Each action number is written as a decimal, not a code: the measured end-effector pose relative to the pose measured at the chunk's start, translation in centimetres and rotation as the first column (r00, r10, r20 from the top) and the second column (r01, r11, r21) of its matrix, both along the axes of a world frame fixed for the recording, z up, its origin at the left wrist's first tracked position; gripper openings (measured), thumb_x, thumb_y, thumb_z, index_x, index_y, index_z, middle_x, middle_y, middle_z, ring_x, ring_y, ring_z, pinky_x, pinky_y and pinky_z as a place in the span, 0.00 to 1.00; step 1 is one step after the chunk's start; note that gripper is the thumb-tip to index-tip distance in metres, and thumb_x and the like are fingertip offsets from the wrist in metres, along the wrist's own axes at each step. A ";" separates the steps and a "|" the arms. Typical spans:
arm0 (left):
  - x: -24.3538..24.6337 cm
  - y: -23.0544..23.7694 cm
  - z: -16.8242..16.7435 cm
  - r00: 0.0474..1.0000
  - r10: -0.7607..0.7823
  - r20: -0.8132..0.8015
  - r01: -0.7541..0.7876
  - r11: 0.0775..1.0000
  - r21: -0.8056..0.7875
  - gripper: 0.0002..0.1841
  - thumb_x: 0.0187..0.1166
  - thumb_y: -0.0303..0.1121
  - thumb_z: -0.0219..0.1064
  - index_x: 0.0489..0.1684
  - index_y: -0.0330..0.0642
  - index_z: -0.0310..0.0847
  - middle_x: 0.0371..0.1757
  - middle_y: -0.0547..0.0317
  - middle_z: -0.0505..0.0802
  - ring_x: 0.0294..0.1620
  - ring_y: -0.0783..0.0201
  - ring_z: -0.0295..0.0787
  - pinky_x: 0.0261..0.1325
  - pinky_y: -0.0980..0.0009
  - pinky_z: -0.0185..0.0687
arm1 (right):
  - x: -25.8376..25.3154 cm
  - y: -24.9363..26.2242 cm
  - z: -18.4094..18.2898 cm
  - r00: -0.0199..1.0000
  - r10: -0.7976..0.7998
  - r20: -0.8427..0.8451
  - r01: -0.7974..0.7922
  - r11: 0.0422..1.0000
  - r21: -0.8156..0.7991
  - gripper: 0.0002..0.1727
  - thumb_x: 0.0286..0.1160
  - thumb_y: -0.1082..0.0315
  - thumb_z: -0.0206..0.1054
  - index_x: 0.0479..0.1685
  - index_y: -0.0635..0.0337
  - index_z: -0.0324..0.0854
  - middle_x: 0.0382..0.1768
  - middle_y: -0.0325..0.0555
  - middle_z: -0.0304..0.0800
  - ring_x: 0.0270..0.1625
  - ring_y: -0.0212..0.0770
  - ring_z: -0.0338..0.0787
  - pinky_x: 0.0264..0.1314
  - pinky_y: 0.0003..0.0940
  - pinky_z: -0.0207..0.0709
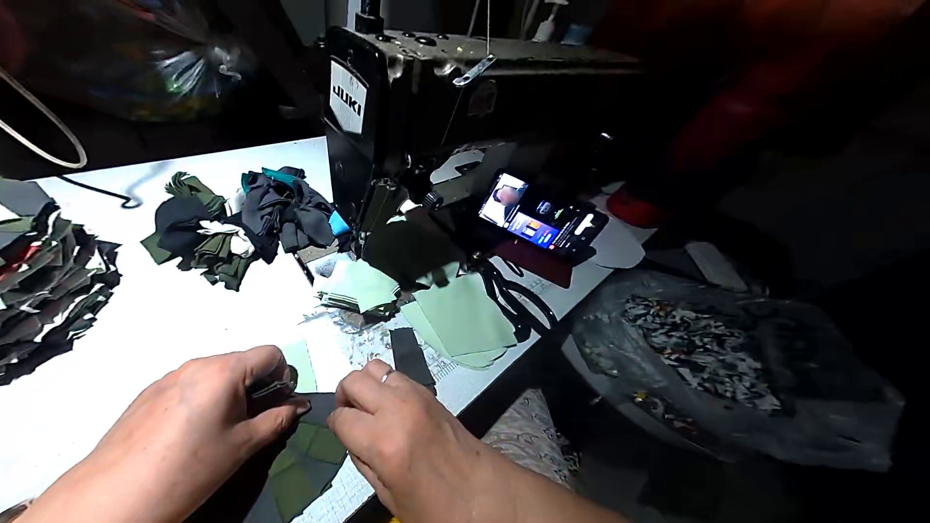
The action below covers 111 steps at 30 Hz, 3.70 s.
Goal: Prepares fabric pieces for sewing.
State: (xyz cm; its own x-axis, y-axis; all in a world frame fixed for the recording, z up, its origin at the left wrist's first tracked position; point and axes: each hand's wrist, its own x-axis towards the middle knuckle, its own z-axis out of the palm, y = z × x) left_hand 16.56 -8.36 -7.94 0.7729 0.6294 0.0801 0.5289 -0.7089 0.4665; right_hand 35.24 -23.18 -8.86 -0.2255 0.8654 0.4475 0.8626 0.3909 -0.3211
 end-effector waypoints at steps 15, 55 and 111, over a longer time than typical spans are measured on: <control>0.9 -2.2 3.5 0.725 0.550 0.415 0.570 -0.139 -0.810 0.27 0.92 0.42 0.43 0.76 0.33 0.75 0.62 0.36 0.91 0.64 0.47 0.91 0.70 0.56 0.85 | 2.5 -0.3 2.6 0.948 -0.096 -0.302 0.143 0.980 0.136 0.09 0.78 0.70 0.66 0.46 0.58 0.93 0.46 0.37 0.89 0.48 0.27 0.88 0.49 0.22 0.85; 1.6 -4.3 3.5 0.734 0.569 0.371 0.581 -0.243 -0.777 0.47 0.80 0.76 0.37 0.87 0.48 0.63 0.68 0.47 0.86 0.66 0.56 0.86 0.63 0.60 0.85 | -0.4 1.0 2.9 0.946 0.138 -0.295 -0.103 0.986 0.130 0.07 0.75 0.72 0.67 0.38 0.61 0.91 0.45 0.40 0.87 0.48 0.29 0.85 0.49 0.20 0.81; 0.9 -0.8 3.1 0.876 0.062 0.479 0.175 0.883 -0.436 0.11 0.83 0.30 0.64 0.27 0.44 0.85 0.21 0.68 0.84 0.20 0.79 0.75 0.22 0.83 0.68 | 1.9 1.1 2.4 0.686 -0.155 -0.711 0.127 0.987 -0.093 0.16 0.65 0.78 0.74 0.52 0.57 0.81 0.42 0.35 0.89 0.40 0.27 0.90 0.43 0.20 0.88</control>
